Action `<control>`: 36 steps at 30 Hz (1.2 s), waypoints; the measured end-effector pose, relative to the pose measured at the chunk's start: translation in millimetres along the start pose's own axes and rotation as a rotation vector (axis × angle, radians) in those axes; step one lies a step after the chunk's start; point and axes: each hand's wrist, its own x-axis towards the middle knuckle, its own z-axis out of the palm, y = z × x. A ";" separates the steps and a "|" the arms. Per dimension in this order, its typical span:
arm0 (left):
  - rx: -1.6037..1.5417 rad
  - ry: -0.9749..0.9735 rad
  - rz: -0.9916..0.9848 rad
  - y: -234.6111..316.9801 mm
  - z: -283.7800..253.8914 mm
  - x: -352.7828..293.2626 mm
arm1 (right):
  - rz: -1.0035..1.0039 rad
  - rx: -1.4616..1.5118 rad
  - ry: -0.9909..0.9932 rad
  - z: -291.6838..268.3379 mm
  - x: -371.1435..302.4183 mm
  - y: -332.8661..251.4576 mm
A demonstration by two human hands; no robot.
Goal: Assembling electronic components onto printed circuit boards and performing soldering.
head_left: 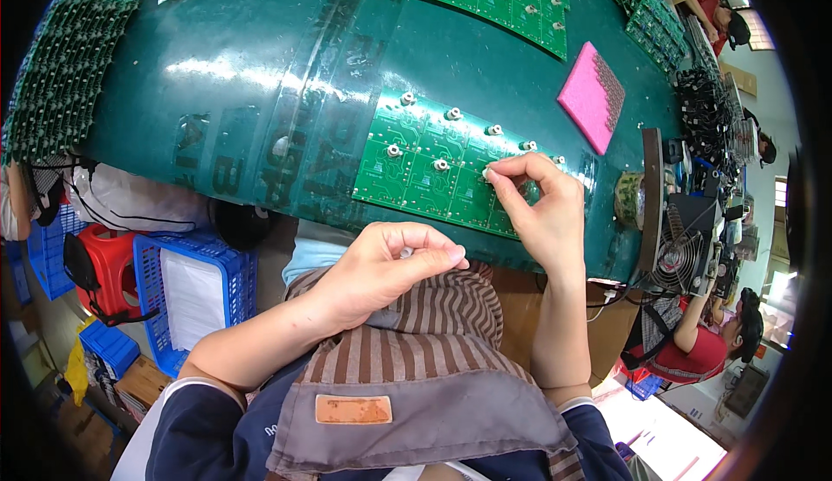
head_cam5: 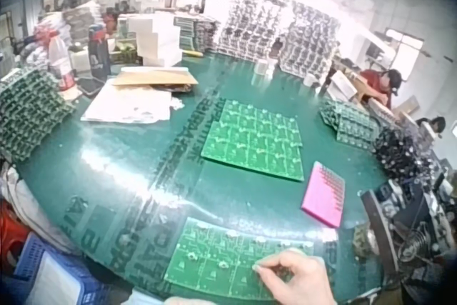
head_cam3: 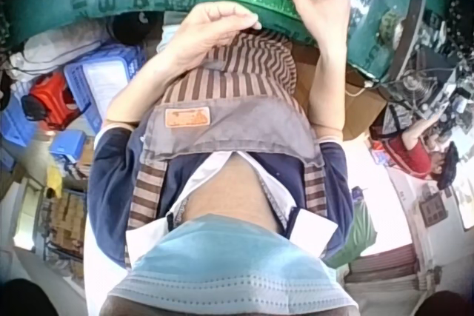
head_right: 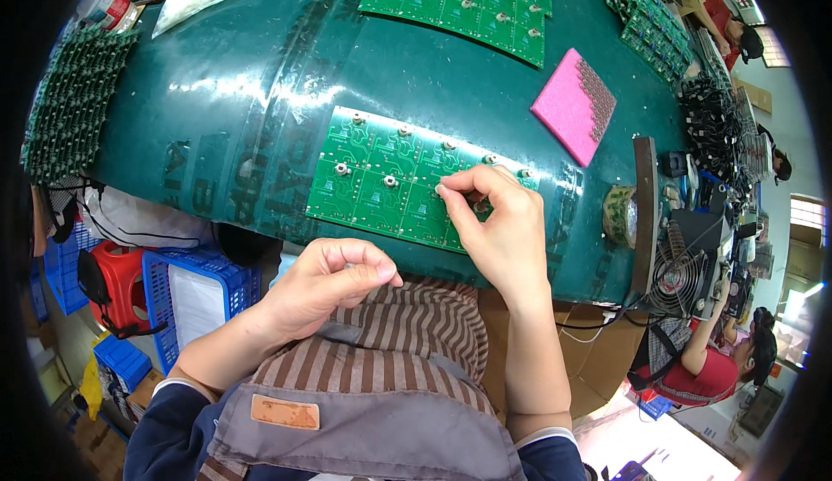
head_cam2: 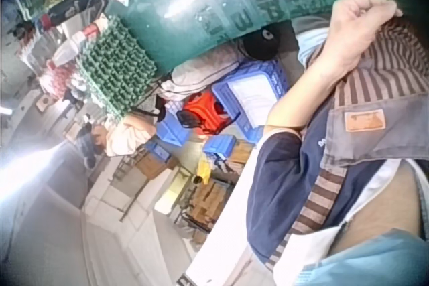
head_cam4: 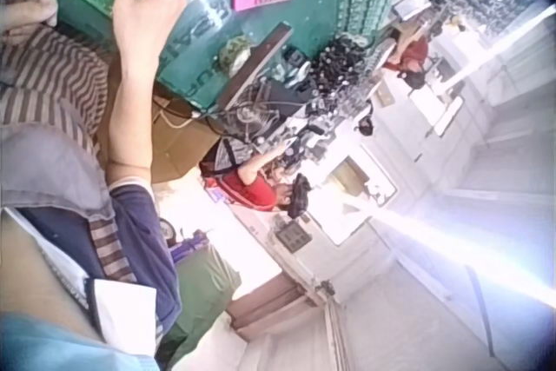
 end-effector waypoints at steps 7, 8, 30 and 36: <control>0.036 -0.023 0.014 1.4 0.2 -0.5 | -0.018 -0.033 0.006 -0.1 0.1 -8.3; 0.029 -0.022 0.011 1.5 0.2 -0.6 | -0.018 -0.034 0.007 0.6 -0.8 -8.2; 1.473 0.179 0.986 -4.6 -3.1 29.6 | -0.276 -0.100 0.005 2.8 -5.2 -0.5; 1.712 0.047 1.118 2.2 -8.5 58.4 | -0.294 -0.219 -0.059 -53.8 22.9 -0.7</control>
